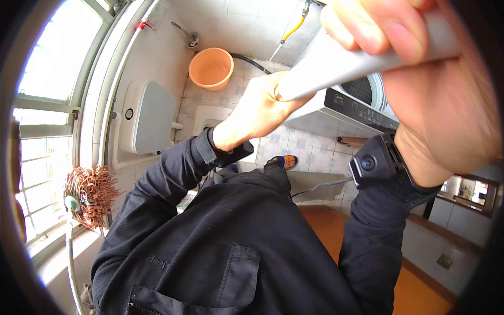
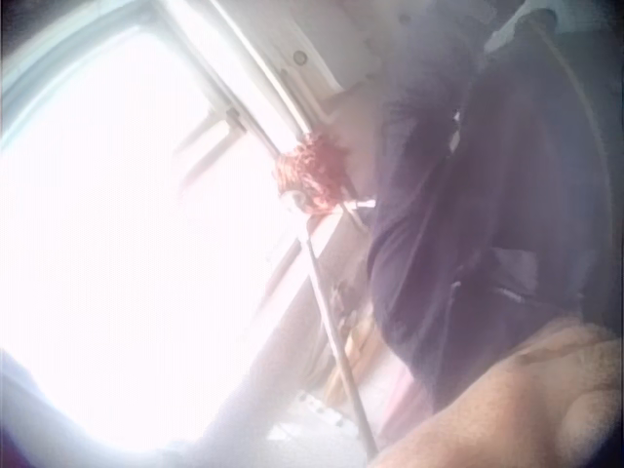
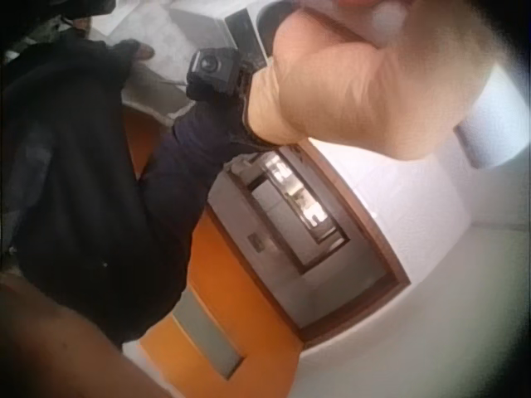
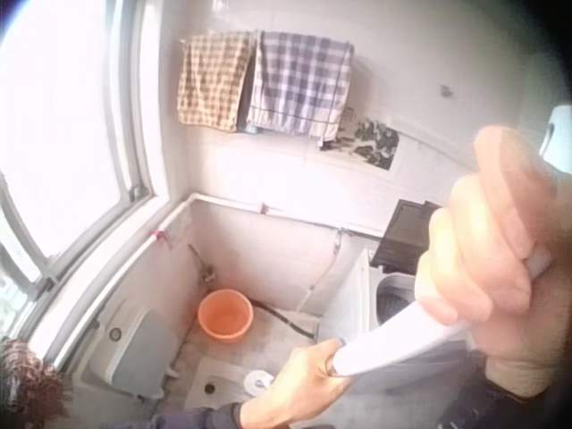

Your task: The person mops the tiled floor of a small laundry area using a spin mop. They repeatedly wring the mop head by twisting the handle, then mop the floor around a washing machine and a squat toilet. The person also briefly turns the water tap on and off.

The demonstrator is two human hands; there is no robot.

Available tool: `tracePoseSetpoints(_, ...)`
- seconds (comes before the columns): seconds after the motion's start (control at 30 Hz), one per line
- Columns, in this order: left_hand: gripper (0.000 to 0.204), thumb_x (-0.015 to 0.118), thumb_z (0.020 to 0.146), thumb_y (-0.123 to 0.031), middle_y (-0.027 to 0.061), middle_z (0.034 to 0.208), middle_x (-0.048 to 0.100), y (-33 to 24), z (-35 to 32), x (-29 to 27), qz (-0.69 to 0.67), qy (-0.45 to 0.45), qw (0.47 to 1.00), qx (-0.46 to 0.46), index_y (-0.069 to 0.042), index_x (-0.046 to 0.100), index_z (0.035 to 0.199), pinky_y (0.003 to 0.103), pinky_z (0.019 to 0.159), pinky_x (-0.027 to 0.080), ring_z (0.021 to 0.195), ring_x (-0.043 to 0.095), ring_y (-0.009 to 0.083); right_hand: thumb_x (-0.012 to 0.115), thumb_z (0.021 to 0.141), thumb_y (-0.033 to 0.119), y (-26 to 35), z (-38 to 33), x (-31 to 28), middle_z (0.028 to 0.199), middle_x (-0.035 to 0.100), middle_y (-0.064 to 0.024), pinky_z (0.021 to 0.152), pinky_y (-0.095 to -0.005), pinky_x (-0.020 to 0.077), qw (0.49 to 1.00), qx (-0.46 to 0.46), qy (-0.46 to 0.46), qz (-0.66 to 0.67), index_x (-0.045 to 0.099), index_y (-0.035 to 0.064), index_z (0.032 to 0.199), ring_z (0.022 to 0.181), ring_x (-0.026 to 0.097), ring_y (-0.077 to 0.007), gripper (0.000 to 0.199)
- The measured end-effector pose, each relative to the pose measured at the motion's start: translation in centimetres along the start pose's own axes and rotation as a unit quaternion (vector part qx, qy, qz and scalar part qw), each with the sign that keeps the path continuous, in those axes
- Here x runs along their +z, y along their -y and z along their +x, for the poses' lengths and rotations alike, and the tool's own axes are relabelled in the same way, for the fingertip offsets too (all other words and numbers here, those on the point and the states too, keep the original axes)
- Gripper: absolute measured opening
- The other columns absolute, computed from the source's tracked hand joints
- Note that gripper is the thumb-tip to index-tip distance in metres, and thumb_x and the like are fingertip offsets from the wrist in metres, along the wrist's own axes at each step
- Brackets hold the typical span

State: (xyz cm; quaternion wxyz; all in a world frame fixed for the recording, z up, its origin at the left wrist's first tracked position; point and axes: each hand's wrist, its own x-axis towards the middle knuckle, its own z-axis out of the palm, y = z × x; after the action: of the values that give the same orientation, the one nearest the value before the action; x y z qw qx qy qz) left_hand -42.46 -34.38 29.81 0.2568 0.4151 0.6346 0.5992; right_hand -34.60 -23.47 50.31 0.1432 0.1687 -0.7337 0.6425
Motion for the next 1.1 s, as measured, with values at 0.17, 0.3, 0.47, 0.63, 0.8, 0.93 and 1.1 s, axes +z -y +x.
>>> tracePoseSetpoints(0.17, 0.017, 0.068, 0.087, -0.016, 0.0173, 0.075, 0.064, -1.1, -0.1, 4.3, -0.002, -0.084, 0.996, 0.035, -0.001, 0.062, 0.090, 0.033, 0.064, 0.050, 0.068, 0.063, 0.0205, 0.058, 0.094, 0.013, 2.0, -1.8, -2.8, 0.064, 0.049, 0.0009, 0.057, -0.0259, 0.0392, 0.999, 0.000, 0.050, 0.005, 0.048, 0.0077, 0.083, 0.059, 0.045, -0.0115, 0.016)
tracePoseSetpoints(0.3, 0.012, 0.067, 0.081, -0.007, 0.0231, 0.074, 0.062, 1.1, -0.5, 7.0, -0.003, -0.131, 0.991, -0.015, 0.000, 0.058, 0.083, 0.038, 0.061, 0.049, 0.069, 0.064, 0.0390, 0.058, 0.093, 0.012, -1.0, -1.9, -2.6, 0.065, 0.049, 0.0013, 0.057, -0.0251, 0.0389, 0.998, 0.018, 0.031, 0.060, 0.045, 0.0080, 0.084, 0.060, 0.045, -0.0116, 0.016)
tracePoseSetpoints(0.47, 0.008, 0.062, 0.077, -0.005, 0.0269, 0.079, 0.062, 8.0, -1.4, 5.7, -0.002, -0.154, 0.985, -0.082, 0.000, 0.060, 0.083, 0.049, 0.067, 0.050, 0.081, 0.062, 0.0470, 0.062, 0.092, 0.006, -10.9, -2.3, 0.0, 0.062, 0.049, -0.0069, 0.053, -0.0270, 0.0373, 0.989, 0.027, -0.030, 0.145, 0.046, 0.0050, 0.078, 0.055, 0.047, -0.0141, 0.021)
tracePoseSetpoints(0.63, 0.013, 0.068, 0.078, -0.012, 0.0248, 0.077, 0.064, 12.7, -2.2, 2.0, 0.019, -0.198, 0.978, -0.064, -0.002, 0.062, 0.083, 0.046, 0.067, 0.051, 0.081, 0.062, 0.0469, 0.067, 0.091, 0.006, -15.5, -0.5, 2.3, 0.063, 0.053, -0.0030, 0.052, -0.0244, 0.0351, 0.989, 0.032, -0.036, 0.138, 0.048, 0.0059, 0.075, 0.055, 0.046, -0.0074, 0.025)
tracePoseSetpoints(0.8, 0.016, 0.069, 0.080, -0.013, 0.0242, 0.073, 0.062, 13.0, -2.0, -1.1, 0.031, -0.198, 0.979, -0.035, -0.001, 0.058, 0.078, 0.044, 0.063, 0.050, 0.076, 0.062, 0.0462, 0.070, 0.090, 0.005, -14.7, 1.6, 4.4, 0.062, 0.054, -0.0026, 0.053, -0.0231, 0.0365, 0.992, 0.025, -0.059, 0.112, 0.048, 0.0061, 0.072, 0.054, 0.048, -0.0068, 0.029)
tracePoseSetpoints(0.93, 0.022, 0.068, 0.082, -0.016, 0.0242, 0.071, 0.060, 11.6, -1.0, -2.3, 0.052, -0.168, 0.984, -0.038, -0.001, 0.054, 0.075, 0.044, 0.061, 0.049, 0.074, 0.059, 0.0470, 0.066, 0.092, 0.003, -13.2, 1.7, 4.2, 0.060, 0.052, -0.0022, 0.052, -0.0238, 0.0374, 0.994, 0.004, -0.084, 0.070, 0.048, 0.0053, 0.072, 0.053, 0.046, -0.0075, 0.027)
tracePoseSetpoints(1.1, 0.028, 0.072, 0.083, -0.021, 0.0211, 0.067, 0.059, 8.3, 2.4, -2.8, 0.013, -0.119, 0.993, -0.004, 0.000, 0.055, 0.076, 0.038, 0.058, 0.047, 0.059, 0.060, 0.0312, 0.063, 0.093, 0.007, -9.7, 2.9, 1.1, 0.056, 0.047, 0.0005, 0.050, -0.0266, 0.0379, 0.991, -0.038, -0.111, 0.057, 0.051, 0.0031, 0.069, 0.049, 0.043, -0.0102, 0.027)
